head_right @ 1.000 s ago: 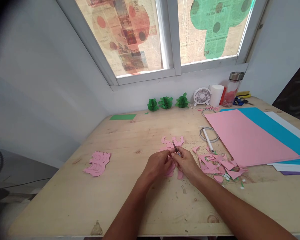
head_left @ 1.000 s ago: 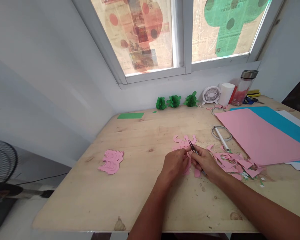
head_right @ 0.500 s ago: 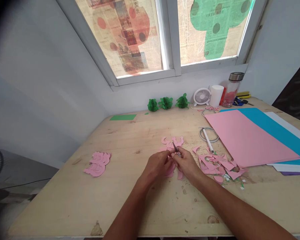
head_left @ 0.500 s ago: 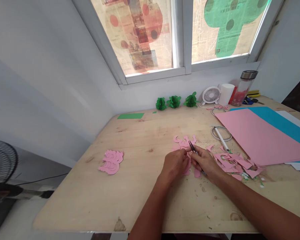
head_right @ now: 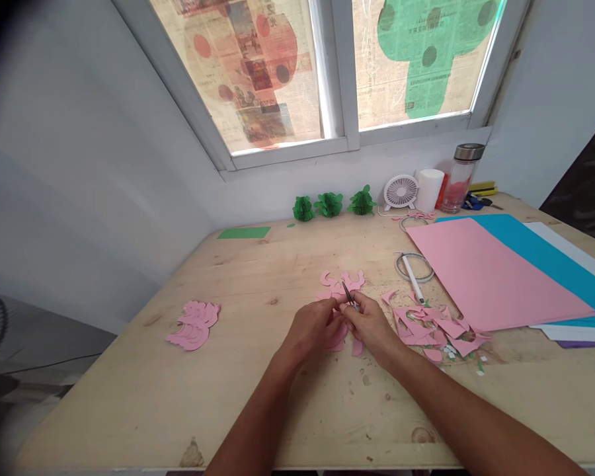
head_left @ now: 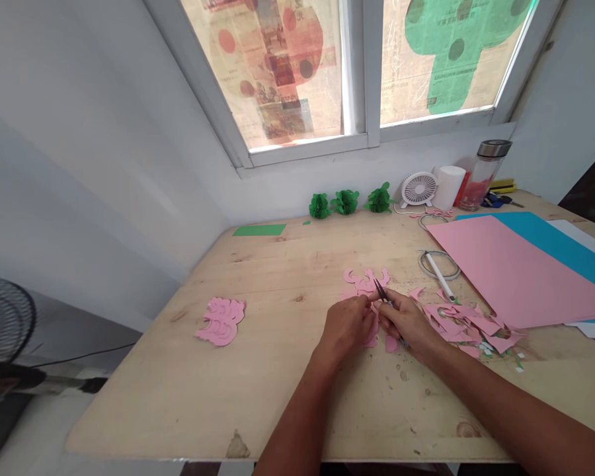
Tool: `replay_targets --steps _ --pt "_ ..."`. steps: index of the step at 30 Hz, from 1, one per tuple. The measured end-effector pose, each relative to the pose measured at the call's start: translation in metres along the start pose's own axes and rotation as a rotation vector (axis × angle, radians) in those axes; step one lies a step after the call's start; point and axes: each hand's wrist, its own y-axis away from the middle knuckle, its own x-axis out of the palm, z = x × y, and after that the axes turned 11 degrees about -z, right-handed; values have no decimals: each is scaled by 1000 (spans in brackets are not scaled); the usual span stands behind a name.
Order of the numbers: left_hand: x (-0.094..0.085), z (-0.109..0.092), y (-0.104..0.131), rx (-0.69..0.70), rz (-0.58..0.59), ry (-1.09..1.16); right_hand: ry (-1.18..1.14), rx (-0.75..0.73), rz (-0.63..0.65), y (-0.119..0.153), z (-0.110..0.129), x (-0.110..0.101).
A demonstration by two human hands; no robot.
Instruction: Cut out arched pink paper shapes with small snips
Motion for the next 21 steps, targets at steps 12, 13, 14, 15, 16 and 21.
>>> replay_targets --steps 12,13,14,15,16,21 --pt "-2 -1 0 -13 21 9 -3 -3 10 -1 -1 0" --pt "-2 -1 0 -15 22 7 -5 0 10 -1 -1 0" --pt "-3 -2 0 -19 25 5 -7 4 13 0 -1 0" --pt "-3 -2 0 -22 29 2 -7 6 9 0 -1 0" --pt "-3 -2 0 -22 32 0 -6 9 7 0 -1 -1" --pt "-3 -2 0 -17 30 -11 -22 12 12 1 0 -1"
